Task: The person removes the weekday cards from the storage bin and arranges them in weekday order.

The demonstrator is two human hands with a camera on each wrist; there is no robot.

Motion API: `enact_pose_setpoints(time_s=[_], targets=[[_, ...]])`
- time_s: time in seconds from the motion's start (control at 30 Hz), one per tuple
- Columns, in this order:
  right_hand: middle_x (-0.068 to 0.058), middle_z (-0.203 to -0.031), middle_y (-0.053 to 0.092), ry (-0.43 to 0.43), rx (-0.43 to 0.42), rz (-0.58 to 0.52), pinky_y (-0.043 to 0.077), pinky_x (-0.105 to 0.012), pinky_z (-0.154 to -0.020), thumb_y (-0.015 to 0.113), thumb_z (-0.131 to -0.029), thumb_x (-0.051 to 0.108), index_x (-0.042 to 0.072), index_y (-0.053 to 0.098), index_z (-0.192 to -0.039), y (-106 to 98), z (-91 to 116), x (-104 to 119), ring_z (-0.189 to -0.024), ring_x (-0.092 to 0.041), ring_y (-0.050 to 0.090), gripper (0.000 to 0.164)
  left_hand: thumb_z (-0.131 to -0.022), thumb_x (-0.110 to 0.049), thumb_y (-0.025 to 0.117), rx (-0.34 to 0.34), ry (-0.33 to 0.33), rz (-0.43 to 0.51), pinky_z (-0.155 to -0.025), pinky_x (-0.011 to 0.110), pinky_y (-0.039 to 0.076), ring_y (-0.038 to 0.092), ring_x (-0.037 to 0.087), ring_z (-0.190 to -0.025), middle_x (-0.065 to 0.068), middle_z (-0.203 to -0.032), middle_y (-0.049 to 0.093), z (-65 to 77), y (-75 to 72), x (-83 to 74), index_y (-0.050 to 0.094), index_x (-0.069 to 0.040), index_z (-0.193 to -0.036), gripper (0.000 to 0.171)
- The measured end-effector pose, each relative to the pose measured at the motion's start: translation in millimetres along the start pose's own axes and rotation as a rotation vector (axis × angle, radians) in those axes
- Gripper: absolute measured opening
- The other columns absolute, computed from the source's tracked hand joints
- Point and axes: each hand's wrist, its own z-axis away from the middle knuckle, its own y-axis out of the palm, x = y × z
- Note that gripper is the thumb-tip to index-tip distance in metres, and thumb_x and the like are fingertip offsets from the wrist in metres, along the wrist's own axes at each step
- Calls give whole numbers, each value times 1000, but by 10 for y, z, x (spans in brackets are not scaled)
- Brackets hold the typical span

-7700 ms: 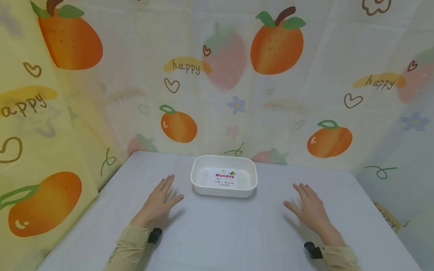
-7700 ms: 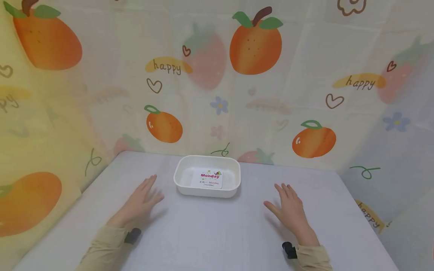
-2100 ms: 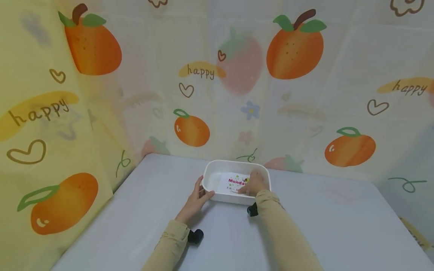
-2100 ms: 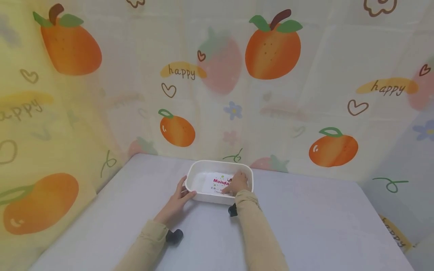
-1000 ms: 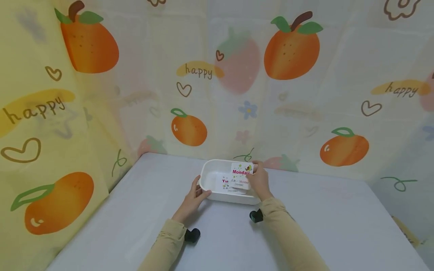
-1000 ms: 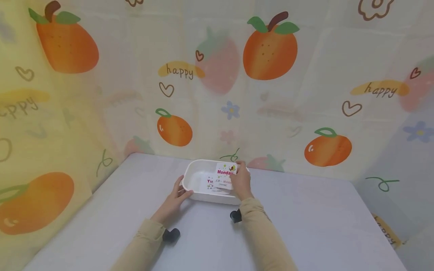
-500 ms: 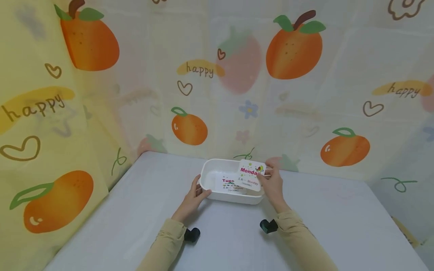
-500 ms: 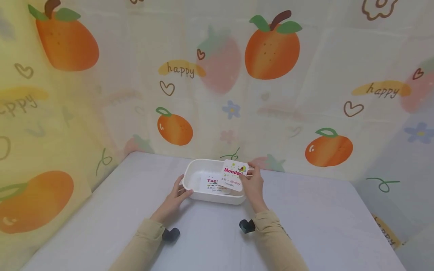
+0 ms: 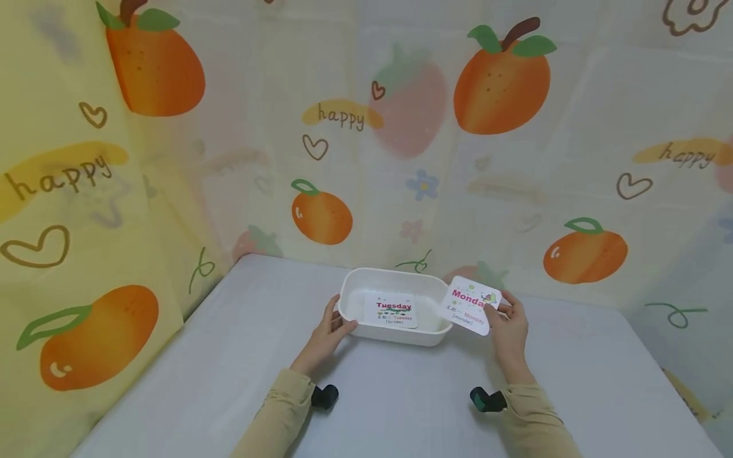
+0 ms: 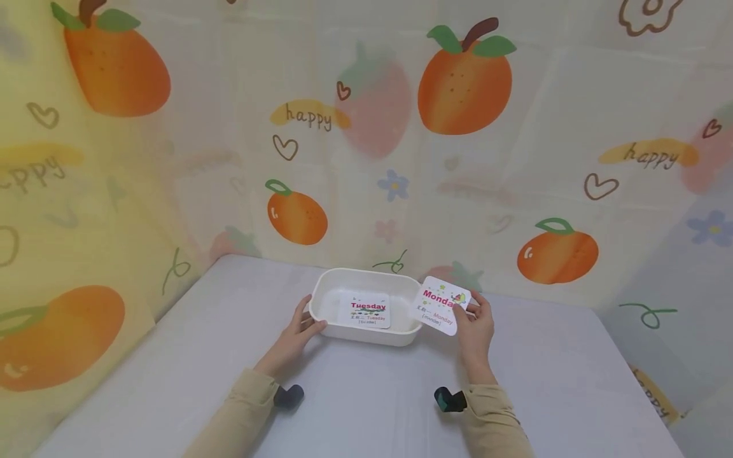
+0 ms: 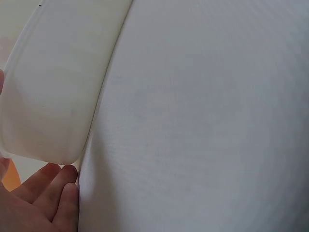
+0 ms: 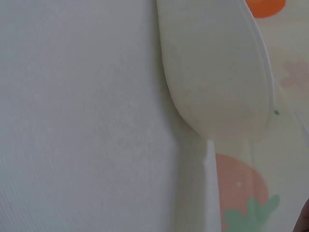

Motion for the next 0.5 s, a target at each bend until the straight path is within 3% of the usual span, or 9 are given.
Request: enact_pose_setpoints(time_s=[0.3, 0.5], targets=[[-8, -104, 47, 167, -39, 76, 42, -12, -57, 55, -93, 18, 9, 37, -141, -350, -210, -77, -76, -9, 48, 52, -90, -31, 61, -1, 3, 8, -95, 49, 38, 42, 35, -122, 22, -136, 40, 15, -2, -22, 14, -21, -148, 76], [-11, -107, 44, 225, -13, 154, 42, -14, -57, 55, -93, 15, 8, 37, -141, -398, -302, -210, -82, -17, 45, 52, -89, -36, 61, 0, 10, 9, -94, 48, 39, 43, 35, -122, 21, -136, 41, 1, -2, 5, 13, -21, -148, 78]])
